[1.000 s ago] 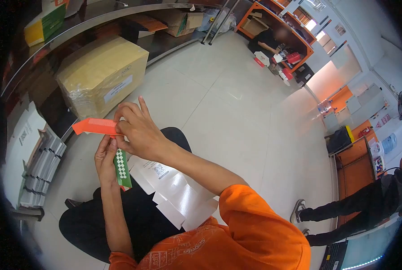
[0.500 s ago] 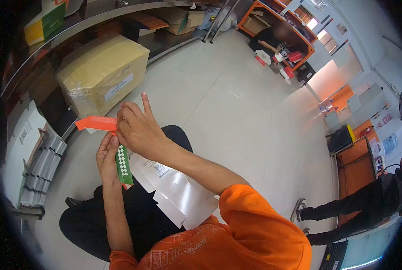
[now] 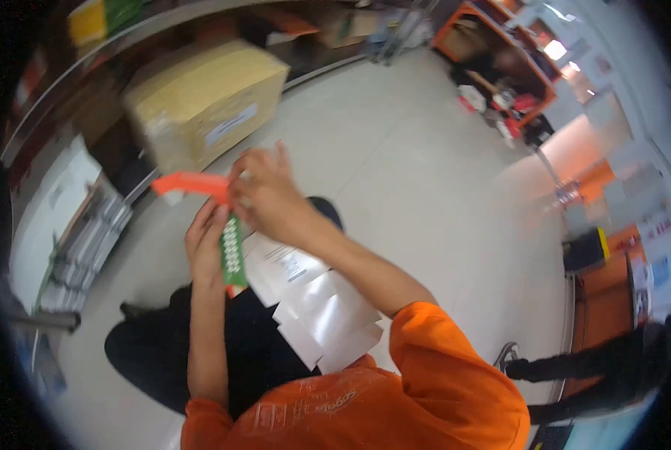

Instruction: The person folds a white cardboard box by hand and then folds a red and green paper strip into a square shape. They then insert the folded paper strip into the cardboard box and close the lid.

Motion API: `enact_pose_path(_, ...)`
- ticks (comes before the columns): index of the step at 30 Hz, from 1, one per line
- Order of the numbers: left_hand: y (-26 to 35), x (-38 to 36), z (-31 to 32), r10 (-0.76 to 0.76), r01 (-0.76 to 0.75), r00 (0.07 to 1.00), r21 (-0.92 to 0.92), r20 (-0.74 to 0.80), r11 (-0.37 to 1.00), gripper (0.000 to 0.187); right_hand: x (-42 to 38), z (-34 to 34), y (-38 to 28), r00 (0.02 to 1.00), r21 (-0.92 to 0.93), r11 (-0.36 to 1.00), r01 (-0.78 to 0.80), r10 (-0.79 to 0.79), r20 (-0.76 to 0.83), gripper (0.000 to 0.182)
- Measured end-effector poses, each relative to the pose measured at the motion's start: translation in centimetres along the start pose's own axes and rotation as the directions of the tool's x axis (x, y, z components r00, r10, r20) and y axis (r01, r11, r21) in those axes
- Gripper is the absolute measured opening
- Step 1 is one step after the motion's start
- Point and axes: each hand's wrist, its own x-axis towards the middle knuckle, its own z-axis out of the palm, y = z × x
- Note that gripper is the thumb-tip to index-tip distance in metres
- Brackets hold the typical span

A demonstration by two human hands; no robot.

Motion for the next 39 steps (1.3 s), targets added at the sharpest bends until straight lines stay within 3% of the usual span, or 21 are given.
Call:
enact_pose_path(2, 0.8, -0.4, 0.2, 0.003, -0.004, 1.000, 0.061, 0.028, 0.998, 0.032, -0.1, 0.3, 0.1, 1.000, 0.011, 1.000, 0.012, -0.012, -0.005, 0.018)
enact_pose_path(5, 0.8, -0.9, 0.3, 0.041, -0.041, 0.999, 0.010, -0.026, 0.999, 0.030, 0.1, 0.3, -0.6, 0.996, -0.023, 0.998, 0.055, -0.056, -0.067, 0.021)
enact_pose_path(8, 1.2, -0.8, 1.0, 0.110, -0.109, 0.994, -0.060, 0.017, 0.992, 0.028, 0.3, 0.0, -1.2, 0.996, 0.011, 0.999, 0.051, -0.050, -0.077, 0.020)
enact_pose_path(39, 1.0, -1.1, 0.7, 0.123, -0.122, 0.992, -0.040, 0.017, 0.992, 0.022, 1.1, -1.1, -1.4, 0.997, 0.092, 0.992, 0.083, -0.081, -0.017, 0.018)
